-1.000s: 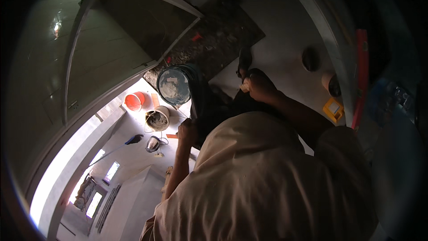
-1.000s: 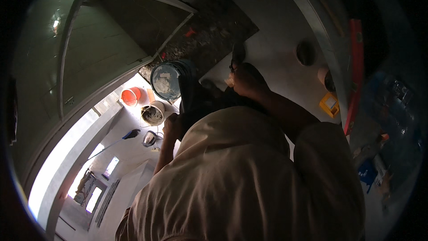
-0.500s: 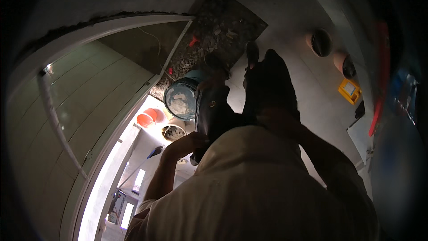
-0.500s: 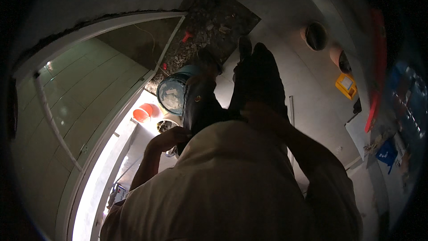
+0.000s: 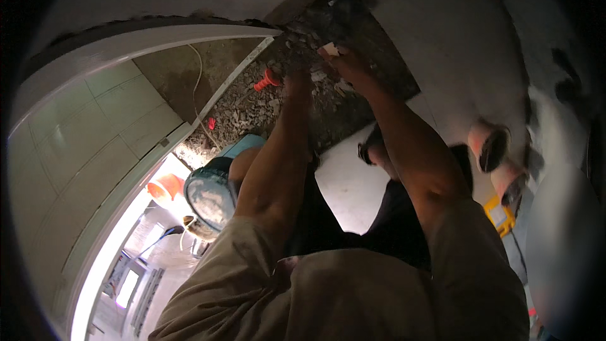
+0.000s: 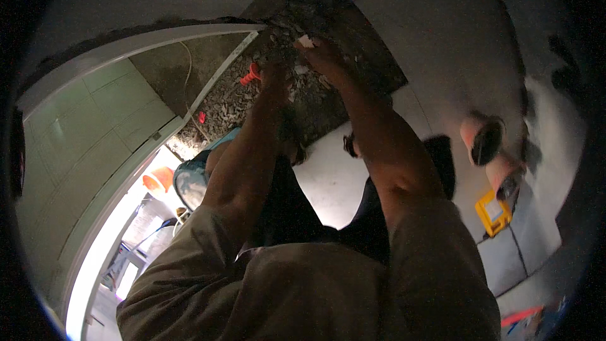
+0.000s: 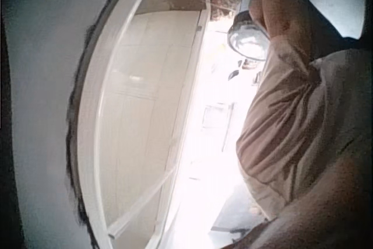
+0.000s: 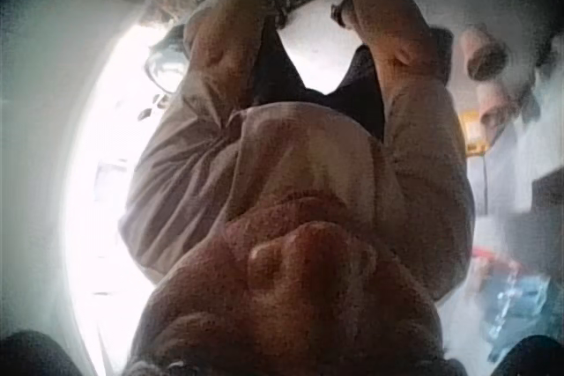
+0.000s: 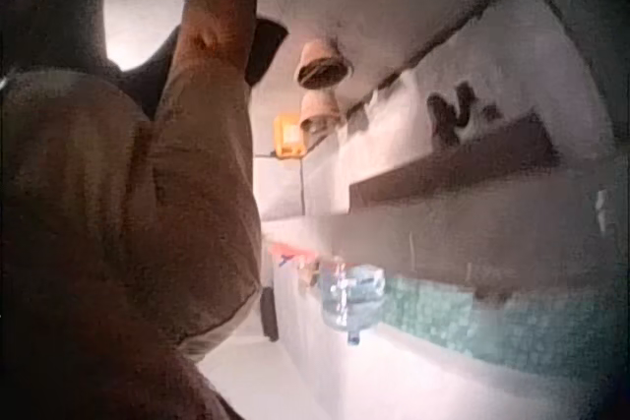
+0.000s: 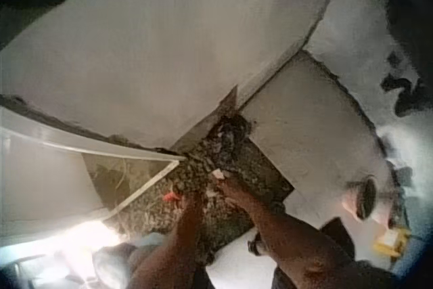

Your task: The person uses a spirit level to check the alignment of a white door frame, marks the wall with a pencil, and manipulates a small wedge or spacer by hand near the frame edges.

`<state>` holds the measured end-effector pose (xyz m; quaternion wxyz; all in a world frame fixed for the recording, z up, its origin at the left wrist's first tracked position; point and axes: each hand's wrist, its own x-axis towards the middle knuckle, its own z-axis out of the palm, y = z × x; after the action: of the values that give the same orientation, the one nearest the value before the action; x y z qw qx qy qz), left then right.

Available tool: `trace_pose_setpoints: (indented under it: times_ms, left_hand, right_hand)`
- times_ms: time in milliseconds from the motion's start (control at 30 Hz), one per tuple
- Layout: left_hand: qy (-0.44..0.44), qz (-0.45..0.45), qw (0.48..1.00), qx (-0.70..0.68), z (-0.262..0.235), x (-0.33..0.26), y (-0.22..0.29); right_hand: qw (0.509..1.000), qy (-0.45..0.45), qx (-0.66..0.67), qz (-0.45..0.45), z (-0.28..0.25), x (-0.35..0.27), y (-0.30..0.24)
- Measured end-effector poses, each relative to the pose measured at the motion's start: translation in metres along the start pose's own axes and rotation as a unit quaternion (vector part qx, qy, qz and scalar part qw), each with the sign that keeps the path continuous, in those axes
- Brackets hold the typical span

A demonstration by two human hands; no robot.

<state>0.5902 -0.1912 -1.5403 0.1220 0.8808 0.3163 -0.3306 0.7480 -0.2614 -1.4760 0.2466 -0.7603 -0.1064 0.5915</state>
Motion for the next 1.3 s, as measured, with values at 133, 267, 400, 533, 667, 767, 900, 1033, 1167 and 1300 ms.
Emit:
trace_pose_setpoints:
  times_ms: [133,267,400,533,667,767,900,1033,1167,1300]
  left_hand:
    - [-0.033,-0.176,0.943,-0.282,0.067,0.077,-0.028]
    - [0.246,-0.212,0.537,-0.779,0.106,0.128,-0.024]
    - [0.310,-0.166,0.374,-0.858,0.103,0.138,-0.028]
    - [0.348,-0.170,0.303,-0.871,0.113,0.132,-0.045]
    - [0.367,-0.360,0.615,-0.598,0.067,0.091,-0.079]
    - [0.319,-0.304,0.799,-0.408,0.051,0.092,-0.144]
    - [0.155,-0.192,0.880,-0.405,-0.002,0.090,-0.208]
    - [0.205,-0.097,0.930,-0.288,-0.018,0.065,-0.259]
    - [0.104,-0.028,0.981,-0.162,-0.055,0.052,-0.238]
    - [0.236,0.092,0.940,-0.229,-0.053,0.050,-0.202]
  right_hand:
    - [0.978,-0.055,0.023,-0.198,0.058,0.105,0.005]
    - [0.811,0.077,-0.323,-0.481,0.091,0.202,0.029]
    - [0.684,0.176,-0.345,-0.618,0.096,0.252,0.044]
    - [0.664,0.128,-0.468,-0.570,0.088,0.256,0.064]
    - [0.637,-0.130,-0.708,-0.278,0.068,0.191,0.010]
    - [0.697,-0.075,-0.634,-0.327,0.052,0.208,0.002]
    - [0.595,0.078,-0.570,-0.562,0.042,0.237,0.040]
    - [0.731,-0.107,-0.551,-0.388,0.078,0.163,0.009]
    - [0.781,-0.087,-0.511,-0.348,0.076,0.171,0.000]
    - [0.822,-0.058,-0.321,-0.467,0.090,0.219,0.034]
